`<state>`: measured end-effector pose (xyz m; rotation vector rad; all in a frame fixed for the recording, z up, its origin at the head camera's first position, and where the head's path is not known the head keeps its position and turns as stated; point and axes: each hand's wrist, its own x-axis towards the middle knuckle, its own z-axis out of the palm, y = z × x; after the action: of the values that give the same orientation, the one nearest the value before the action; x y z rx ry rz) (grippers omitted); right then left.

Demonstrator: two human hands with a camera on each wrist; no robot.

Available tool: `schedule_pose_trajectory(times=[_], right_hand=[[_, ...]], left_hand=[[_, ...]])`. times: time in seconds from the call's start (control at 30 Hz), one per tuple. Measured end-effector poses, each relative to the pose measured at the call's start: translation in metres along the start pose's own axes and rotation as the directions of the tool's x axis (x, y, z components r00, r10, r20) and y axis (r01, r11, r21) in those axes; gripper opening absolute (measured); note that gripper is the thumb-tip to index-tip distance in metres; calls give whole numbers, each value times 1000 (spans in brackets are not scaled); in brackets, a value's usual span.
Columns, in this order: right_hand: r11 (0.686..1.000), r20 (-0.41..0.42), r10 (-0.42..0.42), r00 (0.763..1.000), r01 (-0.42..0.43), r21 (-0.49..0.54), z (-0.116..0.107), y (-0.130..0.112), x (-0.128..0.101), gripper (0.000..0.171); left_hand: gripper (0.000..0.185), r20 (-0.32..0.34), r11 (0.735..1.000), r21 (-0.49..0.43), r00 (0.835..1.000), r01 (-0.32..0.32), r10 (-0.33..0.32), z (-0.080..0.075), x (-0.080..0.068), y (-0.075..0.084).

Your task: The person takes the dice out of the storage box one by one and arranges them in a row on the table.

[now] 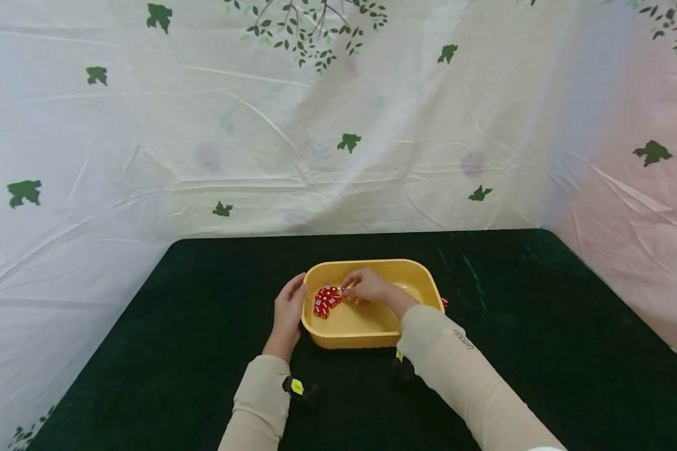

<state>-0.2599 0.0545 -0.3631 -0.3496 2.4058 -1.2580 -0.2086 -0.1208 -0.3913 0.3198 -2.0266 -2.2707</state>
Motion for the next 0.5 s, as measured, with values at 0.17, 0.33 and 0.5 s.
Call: schedule_pose_trajectory(times=[0.17,0.33,0.5], right_hand=[[999,-11,-53,999,53,11,-12,-10,-6,15],[996,-32,-88,996,88,4,-23,-17,-10,16],[995,-52,-100,994,100,-18,-32,-19,-15,18]], left_hand=[[34,-1,1000,-10,1000,-1,1,-1,-1,1],[34,2,1000,-10,1000,-1,1,-1,0,1],[34,3,1000,-6,1000,1,-1,0,0,0]])
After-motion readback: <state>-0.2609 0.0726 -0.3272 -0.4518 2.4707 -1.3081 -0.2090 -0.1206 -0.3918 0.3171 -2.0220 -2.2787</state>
